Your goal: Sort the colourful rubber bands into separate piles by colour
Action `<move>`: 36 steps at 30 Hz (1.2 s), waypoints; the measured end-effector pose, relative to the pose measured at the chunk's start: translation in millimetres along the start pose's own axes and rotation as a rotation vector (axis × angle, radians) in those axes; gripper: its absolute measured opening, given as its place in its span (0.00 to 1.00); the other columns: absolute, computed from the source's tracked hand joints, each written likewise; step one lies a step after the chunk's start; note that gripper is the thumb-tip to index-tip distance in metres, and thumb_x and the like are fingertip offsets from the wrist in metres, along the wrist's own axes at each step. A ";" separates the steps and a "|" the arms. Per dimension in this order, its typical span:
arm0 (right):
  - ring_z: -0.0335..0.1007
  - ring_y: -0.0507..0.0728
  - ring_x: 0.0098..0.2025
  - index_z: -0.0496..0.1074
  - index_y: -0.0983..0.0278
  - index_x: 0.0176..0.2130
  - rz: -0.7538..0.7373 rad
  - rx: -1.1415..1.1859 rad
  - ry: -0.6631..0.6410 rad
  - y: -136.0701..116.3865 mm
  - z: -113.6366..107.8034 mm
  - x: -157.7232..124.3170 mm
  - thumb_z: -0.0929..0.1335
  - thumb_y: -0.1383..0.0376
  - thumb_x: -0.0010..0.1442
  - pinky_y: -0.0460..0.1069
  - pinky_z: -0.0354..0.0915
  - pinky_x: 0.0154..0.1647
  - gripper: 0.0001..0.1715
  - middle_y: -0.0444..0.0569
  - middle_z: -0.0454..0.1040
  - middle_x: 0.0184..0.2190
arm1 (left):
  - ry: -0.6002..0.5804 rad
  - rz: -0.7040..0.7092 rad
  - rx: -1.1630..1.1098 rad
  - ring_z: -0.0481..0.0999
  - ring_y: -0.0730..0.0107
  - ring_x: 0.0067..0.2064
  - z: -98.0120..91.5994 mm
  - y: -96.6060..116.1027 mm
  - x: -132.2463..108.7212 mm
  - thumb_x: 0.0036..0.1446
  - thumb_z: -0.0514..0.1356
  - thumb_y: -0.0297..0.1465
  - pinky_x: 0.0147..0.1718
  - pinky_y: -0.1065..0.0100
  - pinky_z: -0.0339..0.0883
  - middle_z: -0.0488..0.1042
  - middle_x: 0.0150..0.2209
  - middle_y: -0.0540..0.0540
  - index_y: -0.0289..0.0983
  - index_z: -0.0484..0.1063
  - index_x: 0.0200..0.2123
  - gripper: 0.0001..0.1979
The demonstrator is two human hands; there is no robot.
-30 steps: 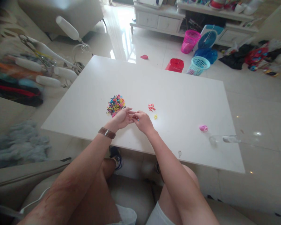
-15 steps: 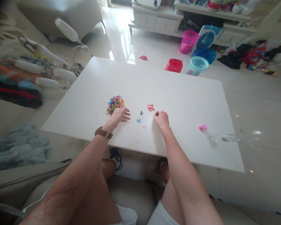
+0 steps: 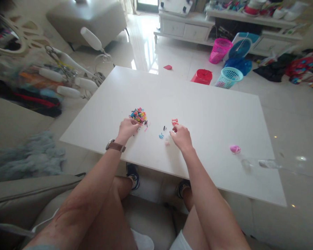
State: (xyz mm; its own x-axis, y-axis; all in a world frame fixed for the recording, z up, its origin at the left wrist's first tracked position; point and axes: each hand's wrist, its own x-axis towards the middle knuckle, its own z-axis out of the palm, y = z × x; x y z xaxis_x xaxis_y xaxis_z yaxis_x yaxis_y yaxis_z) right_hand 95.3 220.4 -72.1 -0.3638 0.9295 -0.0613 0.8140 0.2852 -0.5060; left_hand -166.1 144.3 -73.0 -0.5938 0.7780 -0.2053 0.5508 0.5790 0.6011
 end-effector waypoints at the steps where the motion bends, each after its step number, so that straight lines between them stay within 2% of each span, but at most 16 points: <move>1: 0.77 0.57 0.38 0.79 0.63 0.36 -0.001 0.013 -0.008 -1.3 0.6 -0.7 0.71 0.64 0.59 0.50 0.67 0.44 0.05 0.50 0.82 0.36 | 0.061 -0.010 0.015 0.82 0.56 0.45 -4.6 -7.4 4.2 0.53 0.63 0.26 0.43 0.64 0.70 0.84 0.39 0.40 0.38 0.82 0.36 0.08; 5: 0.77 0.56 0.36 0.79 0.63 0.35 -0.003 0.056 -0.028 -1.4 2.5 -0.8 0.71 0.64 0.59 0.49 0.66 0.43 0.05 0.50 0.82 0.34 | 0.141 -0.001 0.004 0.81 0.55 0.47 -7.7 -29.7 17.9 0.52 0.63 0.23 0.48 0.62 0.70 0.82 0.43 0.39 0.37 0.81 0.42 0.14; 9: 0.77 0.56 0.36 0.79 0.63 0.34 -0.003 0.087 -0.033 -1.6 0.8 -0.5 0.72 0.64 0.59 0.49 0.66 0.42 0.05 0.49 0.82 0.34 | 0.159 0.194 0.025 0.76 0.52 0.54 10.7 -36.9 23.1 0.52 0.66 0.26 0.57 0.59 0.68 0.77 0.51 0.37 0.37 0.79 0.52 0.21; 13: 0.77 0.56 0.36 0.79 0.63 0.34 -0.001 0.108 -0.049 -3.2 -0.3 -1.5 0.71 0.65 0.59 0.49 0.66 0.41 0.04 0.49 0.82 0.34 | 0.114 0.261 0.054 0.72 0.48 0.57 29.9 -38.7 21.8 0.57 0.66 0.31 0.58 0.54 0.67 0.74 0.53 0.37 0.40 0.81 0.49 0.16; 17: 0.77 0.56 0.36 0.78 0.62 0.33 0.009 0.139 -0.059 -5.1 0.2 -2.5 0.71 0.65 0.59 0.49 0.66 0.42 0.04 0.49 0.82 0.34 | 0.152 0.232 0.085 0.70 0.45 0.57 36.7 -41.7 21.8 0.57 0.64 0.28 0.55 0.53 0.67 0.72 0.51 0.37 0.41 0.81 0.45 0.12; 21: 0.77 0.55 0.36 0.78 0.62 0.33 0.020 0.160 -0.067 -8.1 -0.6 -3.2 0.71 0.66 0.59 0.49 0.66 0.42 0.03 0.49 0.82 0.34 | 0.204 0.178 0.126 0.72 0.47 0.54 31.9 -42.8 24.8 0.58 0.62 0.26 0.50 0.55 0.68 0.74 0.47 0.37 0.41 0.81 0.40 0.09; 27: 0.76 0.55 0.35 0.79 0.62 0.33 0.020 0.159 -0.057 -12.5 -4.5 -5.2 0.71 0.66 0.59 0.49 0.65 0.41 0.04 0.48 0.82 0.33 | 0.281 0.085 0.107 0.73 0.47 0.51 15.2 -39.8 31.4 0.60 0.63 0.32 0.51 0.53 0.67 0.78 0.44 0.36 0.40 0.82 0.42 0.09; 33: 0.76 0.56 0.36 0.78 0.62 0.32 0.027 0.161 -0.062 -13.6 -5.3 -5.3 0.70 0.66 0.59 0.49 0.65 0.41 0.05 0.48 0.82 0.33 | 0.358 0.055 -0.011 0.74 0.49 0.53 2.6 -38.1 41.8 0.57 0.66 0.31 0.59 0.52 0.63 0.75 0.46 0.36 0.36 0.82 0.36 0.06; 36: 0.76 0.56 0.36 0.78 0.62 0.33 0.032 0.169 -0.065 -13.8 -3.9 -4.6 0.70 0.66 0.59 0.49 0.65 0.41 0.05 0.48 0.82 0.33 | 0.342 0.007 -0.160 0.77 0.54 0.49 -2.6 -37.9 45.1 0.57 0.67 0.31 0.55 0.55 0.67 0.76 0.44 0.38 0.36 0.80 0.36 0.05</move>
State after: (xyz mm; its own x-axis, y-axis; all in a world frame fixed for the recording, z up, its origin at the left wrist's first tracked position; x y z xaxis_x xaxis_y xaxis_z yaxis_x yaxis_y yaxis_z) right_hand 87.5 213.0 -61.5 -0.3720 0.9188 -0.1318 0.7400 0.2078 -0.6397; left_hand -215.3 156.8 -103.0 -0.7669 0.6396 0.0529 0.4729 0.5074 0.7204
